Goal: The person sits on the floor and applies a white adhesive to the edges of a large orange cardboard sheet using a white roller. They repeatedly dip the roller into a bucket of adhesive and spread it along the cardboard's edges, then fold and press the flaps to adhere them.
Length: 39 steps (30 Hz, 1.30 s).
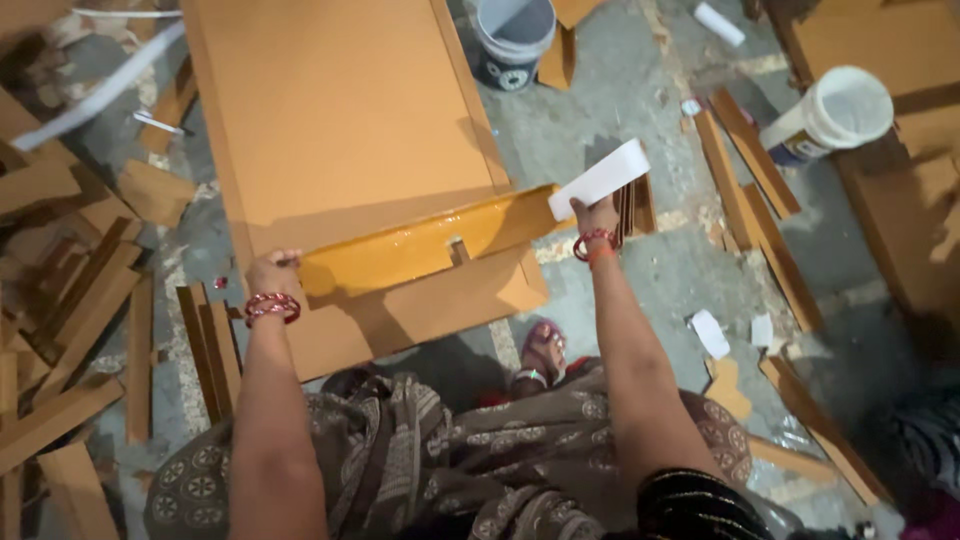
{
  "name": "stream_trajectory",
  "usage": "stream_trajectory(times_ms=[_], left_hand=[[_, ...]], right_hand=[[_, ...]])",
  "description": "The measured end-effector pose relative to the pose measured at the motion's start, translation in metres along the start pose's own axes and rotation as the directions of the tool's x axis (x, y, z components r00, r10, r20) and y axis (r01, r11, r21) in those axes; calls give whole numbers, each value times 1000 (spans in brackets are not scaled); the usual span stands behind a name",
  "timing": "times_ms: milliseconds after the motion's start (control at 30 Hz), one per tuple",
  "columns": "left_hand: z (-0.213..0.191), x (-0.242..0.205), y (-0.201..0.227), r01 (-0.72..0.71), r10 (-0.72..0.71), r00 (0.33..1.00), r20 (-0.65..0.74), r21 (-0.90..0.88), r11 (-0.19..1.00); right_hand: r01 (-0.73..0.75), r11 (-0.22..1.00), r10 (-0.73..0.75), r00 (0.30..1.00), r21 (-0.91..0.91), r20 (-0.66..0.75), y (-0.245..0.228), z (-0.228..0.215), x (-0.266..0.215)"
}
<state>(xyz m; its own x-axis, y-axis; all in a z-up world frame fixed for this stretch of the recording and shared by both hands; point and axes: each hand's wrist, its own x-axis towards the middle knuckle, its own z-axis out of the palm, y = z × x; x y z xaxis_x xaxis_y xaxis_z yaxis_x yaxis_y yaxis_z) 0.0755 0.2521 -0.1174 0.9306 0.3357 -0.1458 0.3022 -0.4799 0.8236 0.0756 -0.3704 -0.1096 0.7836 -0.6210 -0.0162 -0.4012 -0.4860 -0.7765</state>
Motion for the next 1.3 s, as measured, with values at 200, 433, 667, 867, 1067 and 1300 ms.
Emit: stream_trajectory(times_ms=[200, 433, 667, 867, 1067, 1300], left_hand=[[7, 2, -1, -57, 55, 998, -25, -53, 997], [16, -7, -13, 40, -44, 996, 72, 67, 997], [20, -17, -21, 106, -113, 992, 59, 118, 987], [22, -25, 6, 182, -176, 980, 96, -57, 982], [6, -35, 50, 254, -235, 963, 133, -151, 955], [7, -45, 54, 210, -180, 971, 156, -211, 955]], right_hand=[[148, 968, -154, 988, -201, -13, -17, 14, 5], [-50, 899, 13, 996, -434, -89, -25, 7, 23], [-91, 862, 196, 967, 498, -162, -23, -4, 16], [-224, 962, 205, 970, -159, -128, -28, 24, 20], [-168, 977, 154, 982, 134, 107, -27, 38, 3], [-79, 959, 15, 973, 272, 230, -41, 82, -24]])
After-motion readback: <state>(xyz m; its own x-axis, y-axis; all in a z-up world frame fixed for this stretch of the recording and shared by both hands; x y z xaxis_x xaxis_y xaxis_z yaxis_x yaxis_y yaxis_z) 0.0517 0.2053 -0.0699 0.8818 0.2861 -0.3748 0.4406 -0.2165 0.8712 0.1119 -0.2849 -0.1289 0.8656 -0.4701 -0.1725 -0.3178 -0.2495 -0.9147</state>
